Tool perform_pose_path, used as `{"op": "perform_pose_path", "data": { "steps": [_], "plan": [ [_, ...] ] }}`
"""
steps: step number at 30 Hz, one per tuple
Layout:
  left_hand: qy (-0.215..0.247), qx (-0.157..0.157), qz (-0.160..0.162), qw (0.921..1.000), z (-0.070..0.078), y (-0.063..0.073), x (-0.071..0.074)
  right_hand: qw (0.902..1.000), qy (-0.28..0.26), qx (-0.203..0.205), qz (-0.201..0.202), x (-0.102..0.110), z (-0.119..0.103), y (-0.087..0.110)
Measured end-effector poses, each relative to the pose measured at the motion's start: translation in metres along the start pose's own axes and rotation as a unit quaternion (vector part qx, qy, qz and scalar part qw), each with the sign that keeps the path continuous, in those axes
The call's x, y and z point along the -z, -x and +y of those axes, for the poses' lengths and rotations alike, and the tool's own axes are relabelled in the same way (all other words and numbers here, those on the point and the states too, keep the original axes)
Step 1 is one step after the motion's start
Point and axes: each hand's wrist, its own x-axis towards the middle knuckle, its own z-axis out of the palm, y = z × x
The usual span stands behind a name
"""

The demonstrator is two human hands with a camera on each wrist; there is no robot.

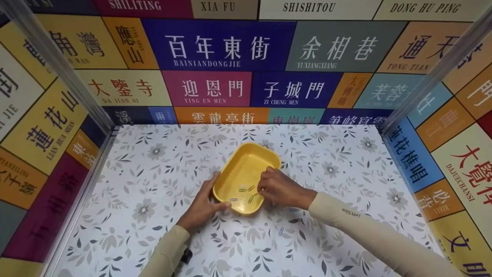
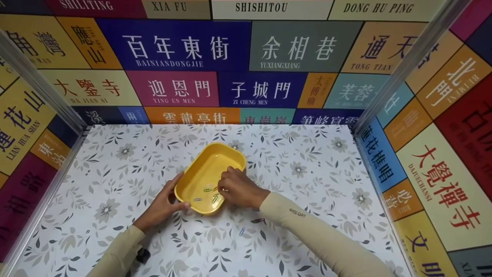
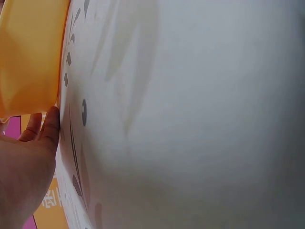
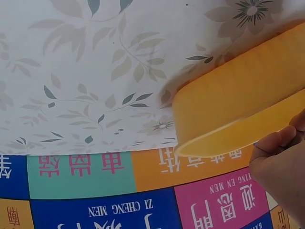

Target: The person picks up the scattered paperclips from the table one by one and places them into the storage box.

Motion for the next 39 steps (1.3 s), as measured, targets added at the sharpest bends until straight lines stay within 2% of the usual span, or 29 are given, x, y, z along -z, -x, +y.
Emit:
{"op": "perform_pose_path", "data": {
  "steps": [9, 17, 24, 30, 39],
  "plan": [
    [0.000, 0.003, 0.003, 1.0000, 0.000, 0.001, -0.001, 0.9993, 0.016, -0.024, -0.023, 0.002, 0.005, -0.008],
    [0.015, -0.012, -0.004, 0.9998, -0.001, 0.003, 0.001, 0.9993, 0.009, -0.022, -0.027, 0.003, 0.006, -0.016],
    [0.009, 0.009, 0.000, 0.9999, 0.001, 0.002, 0.001, 0.9983, 0.024, -0.030, -0.042, 0.002, 0.008, -0.022],
    [-0.002, 0.019, 0.003, 0.9998, 0.003, 0.002, 0.000, 0.9962, 0.021, -0.057, -0.063, 0.003, 0.009, -0.026],
    [-0.012, 0.018, 0.004, 0.9998, 0.002, 0.001, -0.001, 0.9940, 0.030, -0.071, -0.078, 0.003, 0.011, -0.030]
  ]
}}
